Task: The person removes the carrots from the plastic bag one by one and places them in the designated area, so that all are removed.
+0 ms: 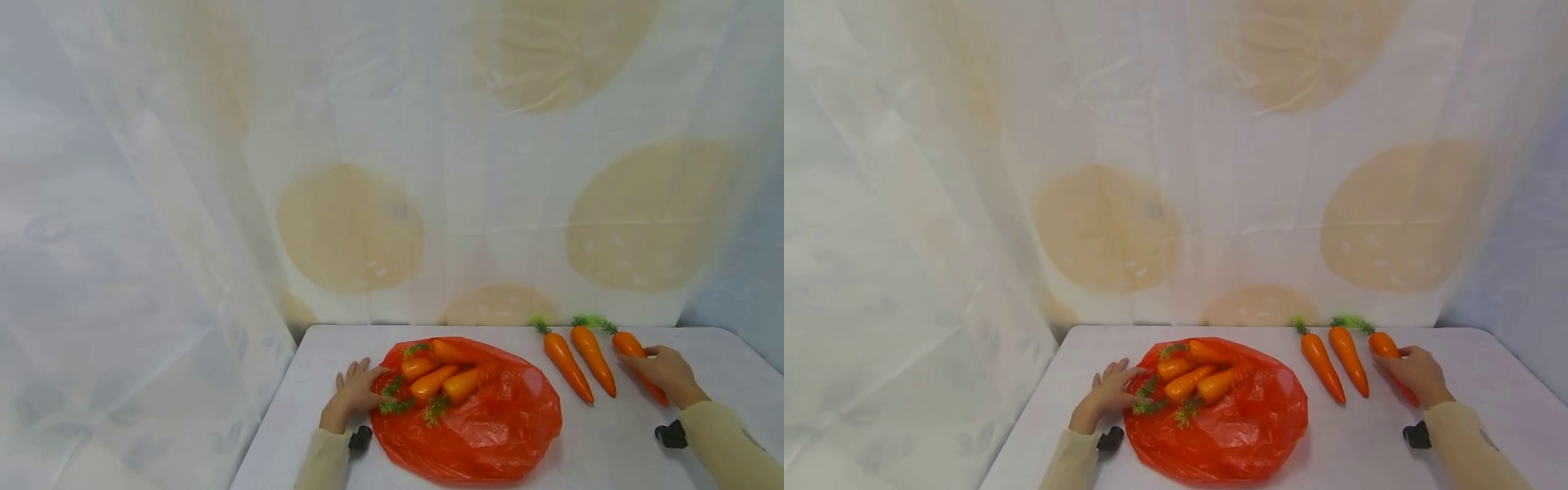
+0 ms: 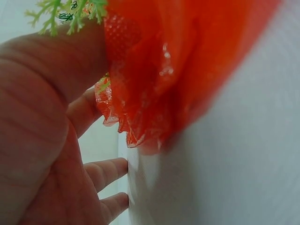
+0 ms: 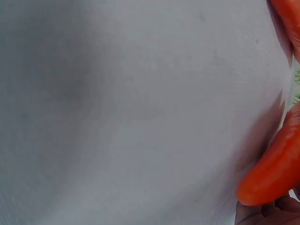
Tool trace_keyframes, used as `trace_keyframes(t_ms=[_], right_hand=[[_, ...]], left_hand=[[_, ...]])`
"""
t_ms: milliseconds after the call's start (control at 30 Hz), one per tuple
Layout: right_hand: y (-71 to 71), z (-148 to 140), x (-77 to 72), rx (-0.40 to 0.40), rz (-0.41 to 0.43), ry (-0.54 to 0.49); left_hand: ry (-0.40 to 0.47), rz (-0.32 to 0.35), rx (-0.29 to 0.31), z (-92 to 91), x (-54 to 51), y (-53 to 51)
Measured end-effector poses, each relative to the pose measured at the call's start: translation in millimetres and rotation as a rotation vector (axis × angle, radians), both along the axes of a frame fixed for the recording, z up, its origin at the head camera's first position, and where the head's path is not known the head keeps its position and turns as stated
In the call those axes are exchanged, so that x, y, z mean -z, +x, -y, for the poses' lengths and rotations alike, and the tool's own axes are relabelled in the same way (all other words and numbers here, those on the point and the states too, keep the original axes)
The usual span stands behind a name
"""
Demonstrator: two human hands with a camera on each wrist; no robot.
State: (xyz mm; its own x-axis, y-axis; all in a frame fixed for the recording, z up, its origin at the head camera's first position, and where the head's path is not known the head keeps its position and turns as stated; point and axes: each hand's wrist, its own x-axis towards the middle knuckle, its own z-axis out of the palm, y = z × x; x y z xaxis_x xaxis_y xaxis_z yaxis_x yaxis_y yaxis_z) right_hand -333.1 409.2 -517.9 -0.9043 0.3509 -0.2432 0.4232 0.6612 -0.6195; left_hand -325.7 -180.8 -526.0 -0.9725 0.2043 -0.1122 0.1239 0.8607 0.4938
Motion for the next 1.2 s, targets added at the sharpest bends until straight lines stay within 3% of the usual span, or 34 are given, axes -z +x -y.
trace_keyframes(t_ms=[267, 533, 733, 1200], right_hand=[[0.8, 0.7, 0.3, -0.046, 0.002, 0.005], [2.5, 3.5, -3.3, -0.021, 0.027, 0.002], [-1.2, 1.9, -5.0, -0.044, 0.02, 0.0], [-0.7, -2.3, 1.1, -0.072, 0.025, 0.021]], left_hand=[[-0.014, -0.013, 0.011, 0.2, 1.3, -0.1], [-0.008, -0.001, 0.011, 0.6, 1.7, 1.8], [-0.006, 0.001, 0.003, 1.9, 0.7, 1.0], [-0.01, 0.026, -0.005, -0.3, 1.4, -2.2]])
